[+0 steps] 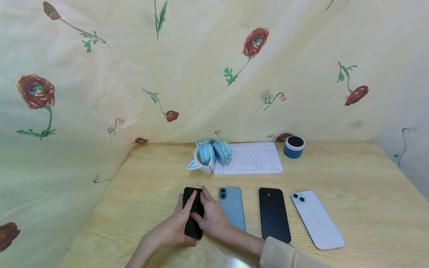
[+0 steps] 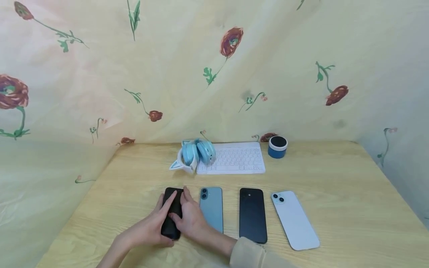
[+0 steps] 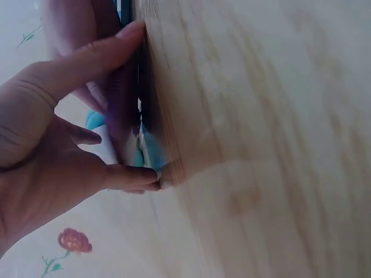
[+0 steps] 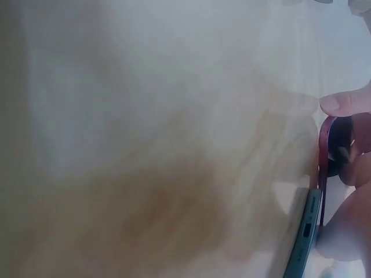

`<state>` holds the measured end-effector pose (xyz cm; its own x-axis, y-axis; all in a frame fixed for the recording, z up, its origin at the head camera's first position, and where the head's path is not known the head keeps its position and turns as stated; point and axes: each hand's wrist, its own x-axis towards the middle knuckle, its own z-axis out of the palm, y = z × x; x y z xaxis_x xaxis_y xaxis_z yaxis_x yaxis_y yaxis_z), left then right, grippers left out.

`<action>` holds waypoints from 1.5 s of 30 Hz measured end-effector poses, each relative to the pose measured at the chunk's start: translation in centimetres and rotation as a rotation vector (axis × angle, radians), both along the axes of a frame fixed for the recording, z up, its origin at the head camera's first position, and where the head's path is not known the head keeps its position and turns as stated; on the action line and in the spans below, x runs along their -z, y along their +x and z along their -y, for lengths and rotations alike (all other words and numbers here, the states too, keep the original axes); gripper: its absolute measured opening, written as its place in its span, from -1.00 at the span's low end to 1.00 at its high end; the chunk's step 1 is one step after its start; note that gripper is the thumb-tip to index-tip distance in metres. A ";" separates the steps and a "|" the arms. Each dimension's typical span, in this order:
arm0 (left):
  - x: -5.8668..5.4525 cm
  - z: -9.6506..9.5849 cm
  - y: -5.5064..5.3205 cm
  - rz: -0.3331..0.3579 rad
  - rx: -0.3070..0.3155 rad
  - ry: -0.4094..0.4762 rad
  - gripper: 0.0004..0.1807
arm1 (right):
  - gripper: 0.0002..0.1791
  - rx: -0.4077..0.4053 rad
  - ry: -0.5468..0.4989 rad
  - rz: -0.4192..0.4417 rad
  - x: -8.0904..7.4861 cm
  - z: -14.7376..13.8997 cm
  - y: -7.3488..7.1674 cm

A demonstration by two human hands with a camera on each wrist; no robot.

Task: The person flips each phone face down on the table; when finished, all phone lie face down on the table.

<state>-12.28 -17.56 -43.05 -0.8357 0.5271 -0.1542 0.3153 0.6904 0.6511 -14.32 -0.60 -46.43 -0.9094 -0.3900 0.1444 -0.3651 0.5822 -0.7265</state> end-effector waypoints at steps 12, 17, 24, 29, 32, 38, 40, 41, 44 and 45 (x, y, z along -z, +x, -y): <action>-1.1 -1.3 0.6 -0.082 -0.016 -0.048 0.40 | -0.22 -0.019 0.005 -0.035 -0.3 -1.1 0.8; -1.1 -4.9 1.0 -0.175 -0.073 0.065 0.39 | -0.28 0.031 0.001 -0.131 -0.4 -4.7 0.6; 0.6 -10.0 1.2 -0.078 -0.059 0.053 0.43 | -0.33 0.113 -0.011 -0.105 -0.2 -8.7 0.1; 1.4 -12.5 1.3 -0.072 -0.073 -0.119 0.37 | -0.32 0.109 -0.010 -0.060 -0.2 -9.9 0.0; 1.5 -13.7 1.3 -0.128 -0.055 -0.263 0.17 | -0.33 0.112 -0.010 -0.081 -0.2 -10.2 -0.1; 1.2 -15.1 1.2 -0.195 -0.076 -0.431 -0.02 | -0.35 0.102 0.013 -0.095 0.0 -10.5 -0.4; 1.1 -15.3 1.2 -0.231 -0.078 -0.480 -0.05 | -0.39 0.092 0.014 -0.102 0.0 -10.5 -0.4; 0.9 -15.5 1.2 -0.252 -0.080 -0.504 -0.06 | -0.41 0.084 0.015 -0.104 0.0 -10.6 -0.3; 0.6 -16.2 1.4 -0.296 -0.090 -0.582 -0.06 | -0.43 0.051 0.028 -0.110 0.0 -10.8 0.0; 0.5 -16.4 1.4 -0.309 -0.090 -0.605 -0.05 | -0.43 0.037 0.035 -0.110 -0.1 -10.8 0.1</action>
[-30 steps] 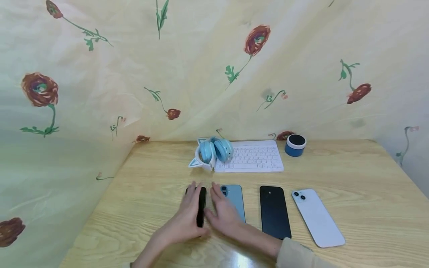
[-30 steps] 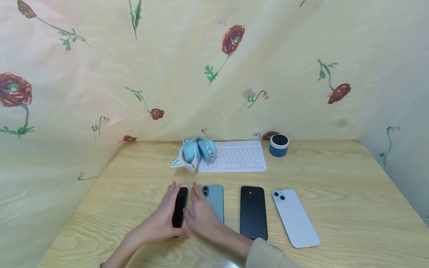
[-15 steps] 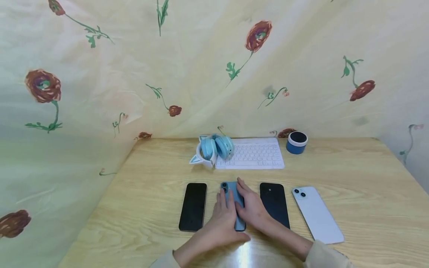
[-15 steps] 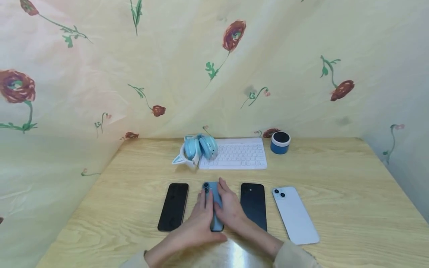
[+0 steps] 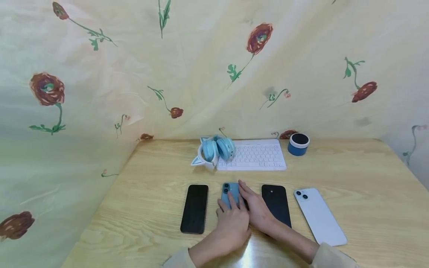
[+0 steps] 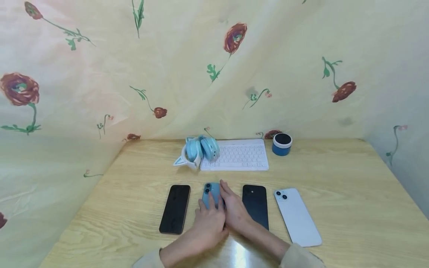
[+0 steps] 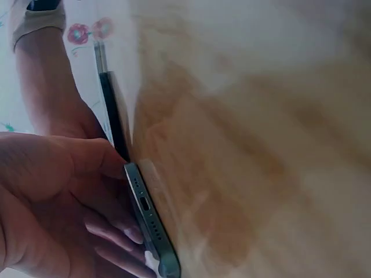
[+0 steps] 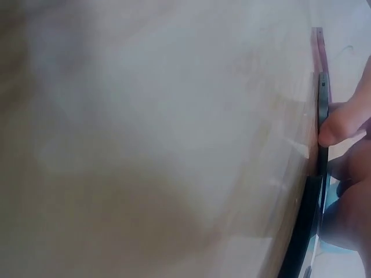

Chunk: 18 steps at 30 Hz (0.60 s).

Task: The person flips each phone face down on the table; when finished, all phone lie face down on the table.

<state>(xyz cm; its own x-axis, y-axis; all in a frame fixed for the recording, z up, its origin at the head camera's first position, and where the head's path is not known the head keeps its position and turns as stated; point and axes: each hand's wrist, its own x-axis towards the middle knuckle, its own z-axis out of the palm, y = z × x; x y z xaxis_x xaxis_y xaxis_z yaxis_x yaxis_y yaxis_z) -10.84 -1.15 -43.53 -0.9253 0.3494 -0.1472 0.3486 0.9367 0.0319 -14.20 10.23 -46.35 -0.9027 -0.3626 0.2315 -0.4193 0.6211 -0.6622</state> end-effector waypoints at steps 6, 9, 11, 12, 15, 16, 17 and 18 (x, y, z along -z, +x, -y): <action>-0.3 -0.7 -0.1 -0.027 -0.020 -0.067 0.02 | -0.38 -0.057 0.013 -0.032 0.1 -0.4 0.1; -0.2 -1.0 -0.1 -0.033 -0.024 -0.087 0.01 | -0.35 -0.067 0.020 -0.043 0.3 -0.7 0.0; -0.2 -1.1 -0.1 -0.026 -0.030 -0.091 0.00 | -0.35 -0.077 0.027 -0.031 0.4 -0.8 0.0; -0.2 -1.1 -0.1 -0.023 -0.034 -0.091 -0.01 | -0.36 -0.084 0.029 -0.022 0.5 -0.8 0.1; -0.2 -1.0 0.0 -0.019 -0.042 -0.077 -0.03 | -0.37 -0.106 0.022 0.000 0.6 -0.8 0.1; -0.2 -1.0 0.0 -0.020 -0.043 -0.071 -0.03 | -0.37 -0.109 0.017 0.003 0.6 -0.8 0.1; -0.2 -0.9 0.0 -0.019 -0.047 -0.058 -0.04 | -0.38 -0.111 0.008 0.006 0.6 -0.8 0.1; -0.2 -0.8 0.0 -0.018 -0.053 -0.045 -0.05 | -0.39 -0.112 -0.006 0.011 0.6 -0.7 0.2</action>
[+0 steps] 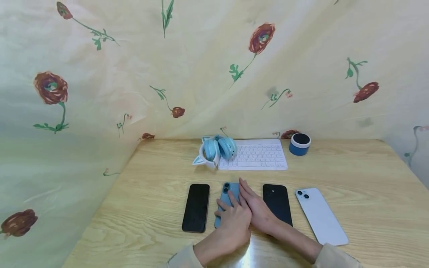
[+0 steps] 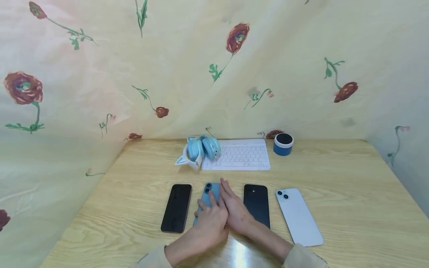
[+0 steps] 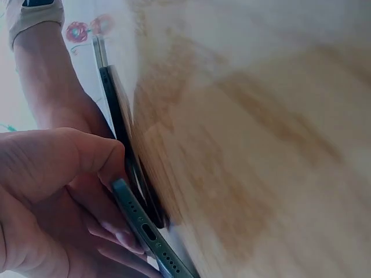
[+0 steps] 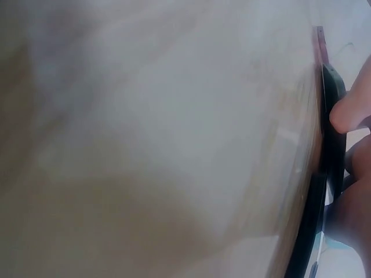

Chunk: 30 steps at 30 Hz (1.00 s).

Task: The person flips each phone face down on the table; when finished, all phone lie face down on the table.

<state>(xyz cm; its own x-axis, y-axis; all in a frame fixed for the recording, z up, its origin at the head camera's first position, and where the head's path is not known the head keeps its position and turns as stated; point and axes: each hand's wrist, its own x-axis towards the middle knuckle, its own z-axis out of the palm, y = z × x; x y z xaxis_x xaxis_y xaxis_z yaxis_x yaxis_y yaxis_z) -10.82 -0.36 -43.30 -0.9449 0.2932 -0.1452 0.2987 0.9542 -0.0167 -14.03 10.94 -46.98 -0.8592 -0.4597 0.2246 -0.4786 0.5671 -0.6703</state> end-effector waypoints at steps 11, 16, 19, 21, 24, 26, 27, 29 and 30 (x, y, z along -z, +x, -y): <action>-1.1 0.6 -0.3 -0.019 -0.033 0.179 -0.10 | -0.30 0.030 -0.160 0.123 -0.5 0.7 0.3; -1.8 1.3 -0.7 -0.025 0.003 0.329 0.04 | -0.33 0.024 -0.256 0.184 -0.8 1.3 0.1; -1.8 2.0 -0.9 0.029 0.001 0.437 0.13 | -0.36 0.014 -0.273 0.157 -0.5 1.6 0.2; -1.9 2.6 -1.2 0.065 -0.013 0.516 0.16 | -0.37 0.004 -0.277 0.121 -0.2 1.9 0.3; -1.9 3.5 -1.6 0.117 -0.026 0.603 0.18 | -0.35 -0.013 -0.260 0.079 0.0 2.3 0.3; -1.8 4.0 -1.7 0.140 -0.008 0.595 0.22 | -0.33 0.005 -0.232 0.075 0.1 2.5 0.4; -1.8 4.2 -1.7 0.150 0.007 0.576 0.24 | -0.33 0.019 -0.216 0.081 0.1 2.6 0.4; -1.9 4.5 -1.7 0.165 0.035 0.529 0.31 | -0.33 0.039 -0.195 0.086 0.1 2.8 0.5; -2.0 4.6 -1.7 0.170 0.048 0.504 0.36 | -0.33 0.049 -0.187 0.090 0.0 2.9 0.5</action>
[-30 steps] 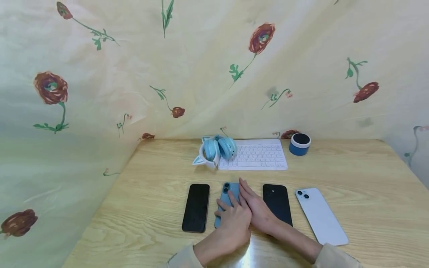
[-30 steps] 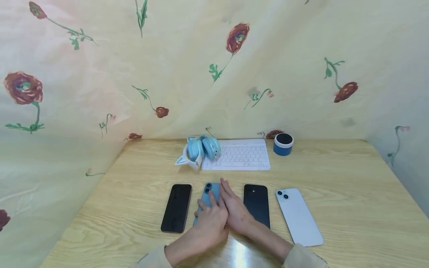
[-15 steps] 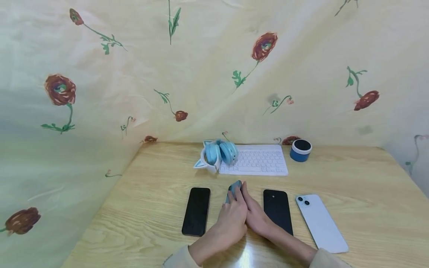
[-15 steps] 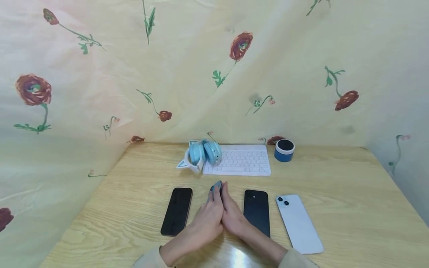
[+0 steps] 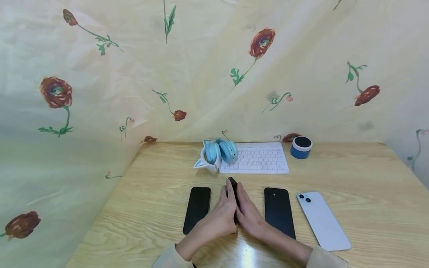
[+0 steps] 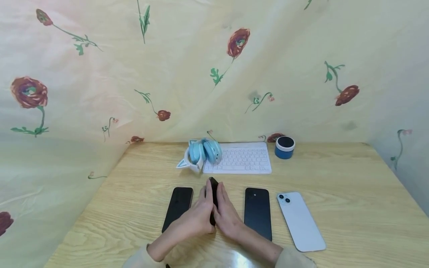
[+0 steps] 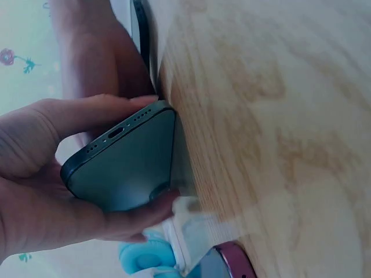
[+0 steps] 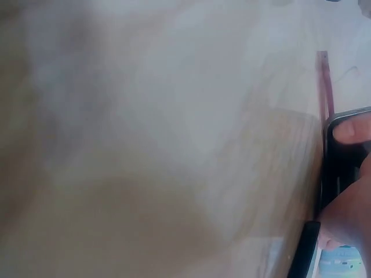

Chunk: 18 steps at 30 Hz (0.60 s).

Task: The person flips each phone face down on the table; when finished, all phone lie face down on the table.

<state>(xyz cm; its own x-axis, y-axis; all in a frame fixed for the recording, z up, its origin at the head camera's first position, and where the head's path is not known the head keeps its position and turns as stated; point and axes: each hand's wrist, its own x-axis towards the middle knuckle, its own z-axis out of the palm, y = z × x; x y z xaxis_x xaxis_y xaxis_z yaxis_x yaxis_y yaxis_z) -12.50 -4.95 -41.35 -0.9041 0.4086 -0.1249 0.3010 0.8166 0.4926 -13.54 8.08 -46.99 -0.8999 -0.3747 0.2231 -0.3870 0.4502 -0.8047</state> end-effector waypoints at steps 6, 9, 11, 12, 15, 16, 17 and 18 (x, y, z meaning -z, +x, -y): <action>0.3 0.5 0.4 0.094 0.016 -0.056 0.58 | -0.30 0.011 0.067 0.027 0.0 0.3 0.1; 0.8 0.8 0.5 0.125 0.008 -0.051 0.59 | -0.29 0.023 0.107 0.008 0.1 0.4 0.1; 1.2 1.1 0.5 0.143 0.003 -0.033 0.58 | -0.29 0.034 0.135 -0.022 0.1 0.5 0.2; 1.3 1.3 0.5 0.152 0.007 -0.026 0.56 | -0.29 0.038 0.151 -0.037 0.2 0.6 0.2; 1.6 1.6 0.5 0.172 0.015 -0.034 0.51 | -0.33 0.046 0.193 -0.079 0.3 0.9 0.5; 1.6 1.7 0.5 0.185 0.014 -0.037 0.49 | -0.35 0.046 0.208 -0.087 0.3 1.0 0.6; 1.6 1.7 0.5 0.189 0.016 -0.051 0.48 | -0.37 0.046 0.222 -0.092 0.2 1.2 0.7; 1.4 1.6 0.4 0.194 0.013 -0.068 0.47 | -0.39 0.044 0.224 -0.090 0.2 1.3 0.6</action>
